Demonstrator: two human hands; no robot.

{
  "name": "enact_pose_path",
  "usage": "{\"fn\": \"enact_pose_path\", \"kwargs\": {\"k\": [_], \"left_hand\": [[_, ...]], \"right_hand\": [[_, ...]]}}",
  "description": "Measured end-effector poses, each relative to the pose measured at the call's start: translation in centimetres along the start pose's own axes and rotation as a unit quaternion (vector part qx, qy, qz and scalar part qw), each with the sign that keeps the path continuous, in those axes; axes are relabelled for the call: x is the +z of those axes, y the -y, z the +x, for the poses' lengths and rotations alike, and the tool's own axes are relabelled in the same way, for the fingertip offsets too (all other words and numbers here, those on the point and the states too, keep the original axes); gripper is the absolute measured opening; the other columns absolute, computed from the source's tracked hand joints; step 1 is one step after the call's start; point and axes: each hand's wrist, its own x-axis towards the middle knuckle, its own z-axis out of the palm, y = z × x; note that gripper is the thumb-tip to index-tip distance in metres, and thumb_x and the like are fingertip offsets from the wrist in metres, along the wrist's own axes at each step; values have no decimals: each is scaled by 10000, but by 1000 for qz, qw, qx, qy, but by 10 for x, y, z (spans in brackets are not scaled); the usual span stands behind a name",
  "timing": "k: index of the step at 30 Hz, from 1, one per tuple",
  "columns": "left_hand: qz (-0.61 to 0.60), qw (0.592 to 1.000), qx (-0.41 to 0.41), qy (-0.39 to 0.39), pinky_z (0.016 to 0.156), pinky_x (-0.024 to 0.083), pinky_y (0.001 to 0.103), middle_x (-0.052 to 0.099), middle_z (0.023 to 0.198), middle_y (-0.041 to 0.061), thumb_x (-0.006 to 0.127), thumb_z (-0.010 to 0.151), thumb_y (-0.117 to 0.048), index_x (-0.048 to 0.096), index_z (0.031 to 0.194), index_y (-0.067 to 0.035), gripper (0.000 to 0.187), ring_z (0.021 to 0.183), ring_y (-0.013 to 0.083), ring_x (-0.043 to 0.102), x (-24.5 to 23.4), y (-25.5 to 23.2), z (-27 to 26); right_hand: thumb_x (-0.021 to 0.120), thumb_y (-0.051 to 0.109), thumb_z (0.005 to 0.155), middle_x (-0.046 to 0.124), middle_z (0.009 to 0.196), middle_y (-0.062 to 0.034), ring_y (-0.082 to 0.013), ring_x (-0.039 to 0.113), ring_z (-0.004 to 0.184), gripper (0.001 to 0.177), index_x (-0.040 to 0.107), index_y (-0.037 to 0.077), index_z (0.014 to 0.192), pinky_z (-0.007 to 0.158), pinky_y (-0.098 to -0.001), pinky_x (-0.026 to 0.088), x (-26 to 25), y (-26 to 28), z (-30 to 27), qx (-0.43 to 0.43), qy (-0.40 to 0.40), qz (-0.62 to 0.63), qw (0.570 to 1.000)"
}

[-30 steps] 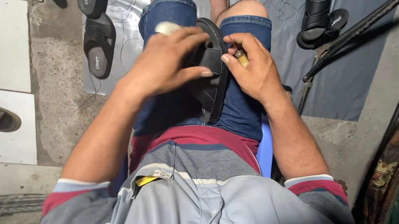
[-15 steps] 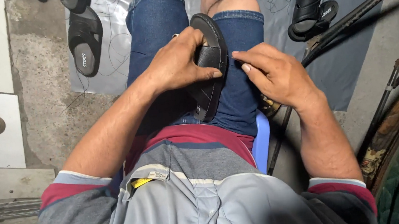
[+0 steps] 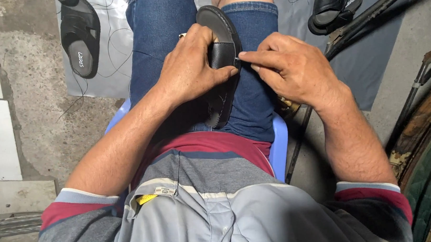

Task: Hand-stitching a leather strap onto a black sandal using a needle and thread.

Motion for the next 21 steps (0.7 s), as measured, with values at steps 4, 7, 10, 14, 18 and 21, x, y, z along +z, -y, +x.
{"fn": "enact_pose_path", "kwargs": {"k": [4, 7, 10, 14, 18, 21], "left_hand": [[-5, 1000, 4, -2, 639, 430, 419, 460, 955, 22, 731, 706, -412, 430, 915, -145, 453, 867, 231, 499, 1, 1, -1], [7, 1000, 10, -10, 623, 423, 435, 458, 960, 34, 742, 701, -415, 423, 921, -140, 475, 873, 253, 499, 2, 1, -2], [0, 1000, 15, -16, 623, 429, 438, 463, 974, 39, 752, 695, -398, 433, 939, -147, 474, 881, 259, 503, 3, 1, -2], [1, 1000, 21, -14, 617, 433, 436, 460, 983, 41, 757, 698, -393, 430, 950, -149, 479, 887, 253, 501, 2, 2, -1], [-4, 1000, 23, -16, 621, 434, 433, 464, 980, 38, 760, 695, -390, 436, 948, -152, 474, 886, 247, 505, 2, 2, -2], [-3, 1000, 24, -18, 626, 436, 438, 472, 985, 44, 764, 691, -386, 442, 948, -151, 475, 894, 253, 509, 2, 2, -1]], "right_hand": [[564, 56, 855, 549, 904, -30, -208, 553, 805, 311, 659, 161, 1132, 614, -340, 466, 2, -4, 2, 0, 17, -35, 999], [565, 43, 847, 539, 889, -37, -217, 550, 778, 324, 657, 164, 1134, 587, -352, 465, 3, -4, 3, -8, 18, -36, 999], [542, 37, 840, 551, 895, -30, -205, 554, 787, 334, 660, 159, 1128, 590, -348, 458, 1, -2, 4, 9, 19, -16, 1000], [514, 52, 851, 555, 896, -20, -195, 561, 784, 328, 665, 169, 1118, 589, -349, 455, 0, 1, 5, 35, 27, 0, 999], [513, 40, 847, 567, 895, -20, -191, 568, 789, 324, 671, 158, 1104, 584, -342, 457, 0, 1, 5, 42, 20, 9, 999], [515, 36, 849, 568, 890, -18, -194, 569, 774, 323, 670, 163, 1102, 590, -342, 452, 1, 2, 6, 42, 13, 15, 999]]}}
